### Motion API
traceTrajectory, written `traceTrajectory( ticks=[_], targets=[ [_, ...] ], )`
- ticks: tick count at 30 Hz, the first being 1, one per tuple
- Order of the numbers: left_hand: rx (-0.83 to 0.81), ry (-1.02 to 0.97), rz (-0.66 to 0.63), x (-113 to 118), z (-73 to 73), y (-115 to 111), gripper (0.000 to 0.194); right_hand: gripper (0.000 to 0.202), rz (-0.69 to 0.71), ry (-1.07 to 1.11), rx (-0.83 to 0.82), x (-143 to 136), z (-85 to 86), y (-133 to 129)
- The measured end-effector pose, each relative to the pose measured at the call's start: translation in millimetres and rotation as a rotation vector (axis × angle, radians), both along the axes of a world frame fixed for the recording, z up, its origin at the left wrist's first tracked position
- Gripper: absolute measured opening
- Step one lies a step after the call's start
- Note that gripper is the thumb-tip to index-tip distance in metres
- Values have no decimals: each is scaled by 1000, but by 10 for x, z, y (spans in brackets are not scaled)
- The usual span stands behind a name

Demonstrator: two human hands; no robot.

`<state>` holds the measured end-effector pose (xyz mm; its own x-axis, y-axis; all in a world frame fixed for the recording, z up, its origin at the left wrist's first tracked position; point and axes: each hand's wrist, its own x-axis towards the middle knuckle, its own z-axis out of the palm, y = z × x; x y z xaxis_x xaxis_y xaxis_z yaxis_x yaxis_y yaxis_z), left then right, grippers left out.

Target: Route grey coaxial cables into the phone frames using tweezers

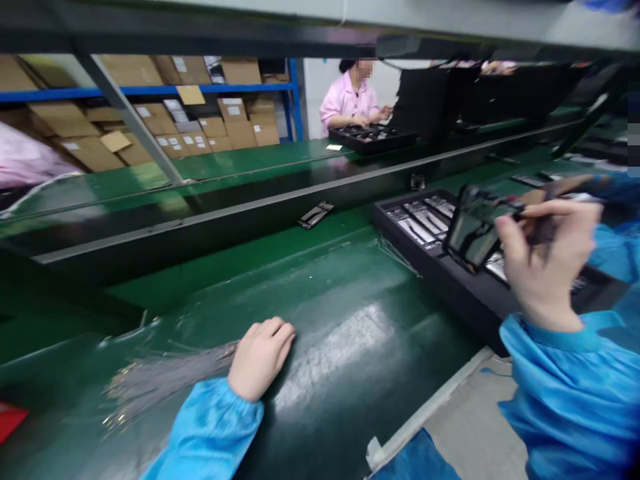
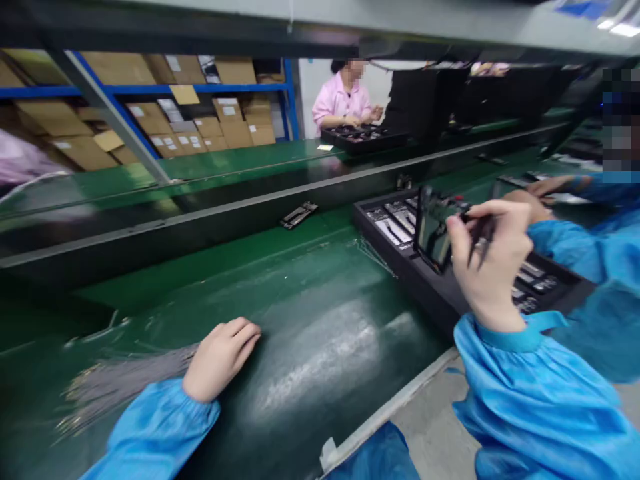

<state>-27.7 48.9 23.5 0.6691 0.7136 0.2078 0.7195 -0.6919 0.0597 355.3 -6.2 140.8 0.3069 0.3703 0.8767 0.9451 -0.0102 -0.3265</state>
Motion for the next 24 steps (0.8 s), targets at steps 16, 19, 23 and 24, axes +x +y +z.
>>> traceTrajectory(
  ticks=[16, 19, 23, 24],
  targets=[
    [-184, -248, -19, 127, -171, -73, 16, 22, 341, 321, -821, -1004, -1311, 13],
    [-171, -200, -19, 190, -173, -70, 15, 19, 303, 12, -836, -1005, -1194, -1],
    [-131, -142, 26, 238, -160, -77, 13, 20, 796, 195, -883, -1271, -1103, 188],
    [-122, -138, 40, 247, -159, -83, 12, 18, 903, 258, -883, -1363, -1104, 253]
  ],
)
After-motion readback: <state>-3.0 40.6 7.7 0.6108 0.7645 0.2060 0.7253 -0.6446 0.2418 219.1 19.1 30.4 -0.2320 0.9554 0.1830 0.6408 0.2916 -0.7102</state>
